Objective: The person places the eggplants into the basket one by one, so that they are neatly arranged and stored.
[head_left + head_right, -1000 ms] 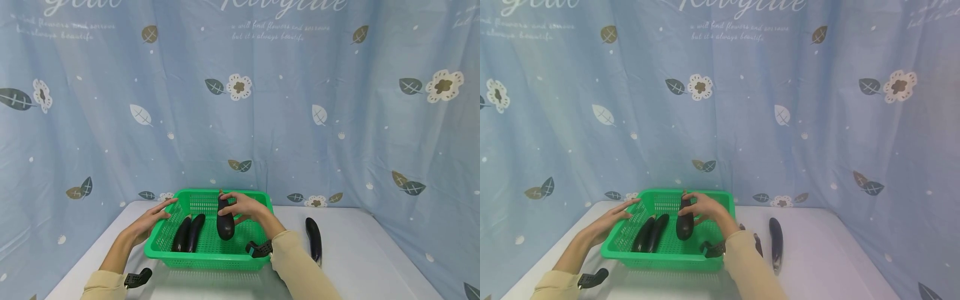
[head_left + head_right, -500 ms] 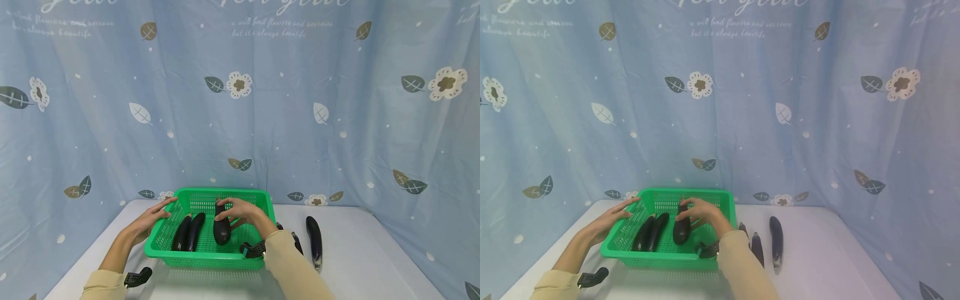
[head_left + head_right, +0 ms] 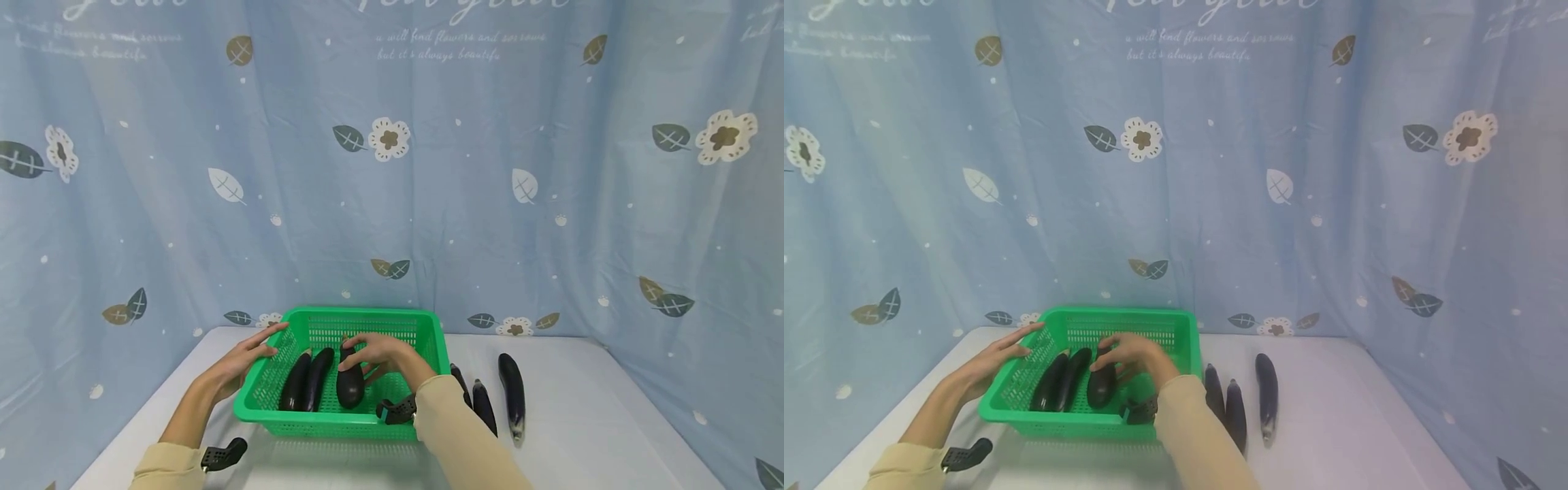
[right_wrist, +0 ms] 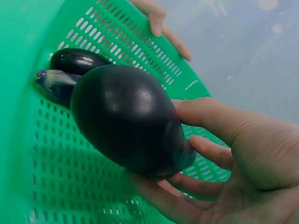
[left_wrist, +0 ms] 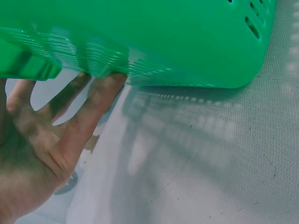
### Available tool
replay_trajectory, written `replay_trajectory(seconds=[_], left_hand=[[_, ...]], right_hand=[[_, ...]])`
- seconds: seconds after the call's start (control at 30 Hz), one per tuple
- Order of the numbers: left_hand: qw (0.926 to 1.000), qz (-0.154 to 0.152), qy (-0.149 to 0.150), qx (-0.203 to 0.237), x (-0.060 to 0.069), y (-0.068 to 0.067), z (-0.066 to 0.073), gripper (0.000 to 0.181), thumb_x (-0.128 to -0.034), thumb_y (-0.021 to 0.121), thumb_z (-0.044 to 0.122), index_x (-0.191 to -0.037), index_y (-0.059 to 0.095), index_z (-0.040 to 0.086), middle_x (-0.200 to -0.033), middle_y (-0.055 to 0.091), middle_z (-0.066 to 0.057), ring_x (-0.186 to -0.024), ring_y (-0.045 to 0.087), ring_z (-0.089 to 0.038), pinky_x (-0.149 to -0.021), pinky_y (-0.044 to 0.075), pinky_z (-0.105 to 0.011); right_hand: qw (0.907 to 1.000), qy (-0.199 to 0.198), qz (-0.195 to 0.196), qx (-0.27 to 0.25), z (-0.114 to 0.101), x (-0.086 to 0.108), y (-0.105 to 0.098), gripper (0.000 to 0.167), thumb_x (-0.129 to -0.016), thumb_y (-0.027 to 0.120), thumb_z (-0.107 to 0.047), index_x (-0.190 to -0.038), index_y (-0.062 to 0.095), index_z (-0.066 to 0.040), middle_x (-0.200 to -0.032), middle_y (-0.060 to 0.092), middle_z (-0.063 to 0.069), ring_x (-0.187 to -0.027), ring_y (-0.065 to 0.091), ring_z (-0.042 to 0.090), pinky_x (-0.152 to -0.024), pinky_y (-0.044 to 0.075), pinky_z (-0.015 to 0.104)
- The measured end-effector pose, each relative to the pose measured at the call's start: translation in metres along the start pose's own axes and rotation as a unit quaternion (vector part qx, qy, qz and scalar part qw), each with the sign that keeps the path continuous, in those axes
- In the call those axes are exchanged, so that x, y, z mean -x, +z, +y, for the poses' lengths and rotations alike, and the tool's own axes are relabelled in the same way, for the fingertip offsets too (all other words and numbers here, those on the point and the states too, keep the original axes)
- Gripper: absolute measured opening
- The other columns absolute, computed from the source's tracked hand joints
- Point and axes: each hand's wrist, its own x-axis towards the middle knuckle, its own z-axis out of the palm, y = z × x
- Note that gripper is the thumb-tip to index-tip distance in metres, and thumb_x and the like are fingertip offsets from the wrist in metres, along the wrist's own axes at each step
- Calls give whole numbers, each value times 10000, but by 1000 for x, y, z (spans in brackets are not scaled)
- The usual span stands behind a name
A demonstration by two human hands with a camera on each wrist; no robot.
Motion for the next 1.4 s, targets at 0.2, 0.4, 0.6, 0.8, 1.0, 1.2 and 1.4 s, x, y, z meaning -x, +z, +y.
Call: replay_trajectory(seconds=[0.2, 0.4, 0.6, 0.8, 1.0, 1.2, 1.4], left_hand=[[10000, 25, 17, 31, 0, -1, -1, 626, -1003, 543, 353, -1551, 243, 398, -1663, -137, 31, -1504, -130, -443, -1081, 34, -795], [9999, 28, 86, 44, 1, -1, 2, 630, -1009, 533, 340, -1563, 233, 360, -1664, -125, 23, -1500, -85, -471, -1093, 88, -782], [9999, 3, 108, 89, 1, -2, 3, 632, -1011, 531, 324, -1566, 230, 344, -1665, -122, 8, -1495, 11, -494, -1093, 320, -668], [9999, 14, 61, 109, 0, -1, 3, 632, -1011, 531, 318, -1566, 231, 345, -1665, -113, 18, -1496, 22, -491, -1092, 309, -679], [9998, -13, 10, 205, -1, 0, 1, 627, -1015, 525, 311, -1566, 228, 346, -1666, -108, 4, -1485, 146, -476, -1027, 450, -569], [9994, -11, -37, 347, -2, 1, -1, 638, -1004, 545, 309, -1561, 238, 362, -1668, -98, -6, -1465, 226, -465, -952, 534, -465], [9998, 1, -28, 200, -3, 1, -2, 639, -1001, 545, 330, -1557, 235, 385, -1667, -114, 0, -1491, 117, -481, -1038, 444, -568]], right_hand=[[10000, -9, -29, 25, -3, -3, 6, 644, -823, 801, -209, -1399, 524, -134, -1383, 504, 161, -1076, 633, 373, -778, 601, 472], [9999, 83, -90, 22, -3, -3, 8, 632, -832, 790, -193, -1398, 520, -122, -1301, 556, 157, -1036, 647, 359, -752, 606, 448], [9999, 155, -36, 40, -2, -3, 8, 621, -833, 789, -184, -1392, 525, -125, -1322, 541, 178, -1079, 633, 386, -741, 608, 443], [9998, 172, -26, 89, 0, 0, 9, 625, -840, 779, -185, -1402, 514, -116, -1344, 532, 188, -1089, 629, 400, -758, 601, 454], [9998, 212, -56, 14, 3, -1, 8, 612, -845, 775, -180, -1398, 520, -121, -1333, 538, 176, -1104, 619, 397, -786, 598, 465], [9992, 195, -235, -265, 5, -1, 8, 629, -862, 755, -131, -1427, 487, -66, -1210, 618, 166, -1062, 641, 342, -821, 598, 475], [9986, 145, -382, -329, 4, 2, 8, 623, -881, 731, -120, -1438, 466, -30, -1117, 636, 166, -1032, 646, 302, -874, 580, 486]])
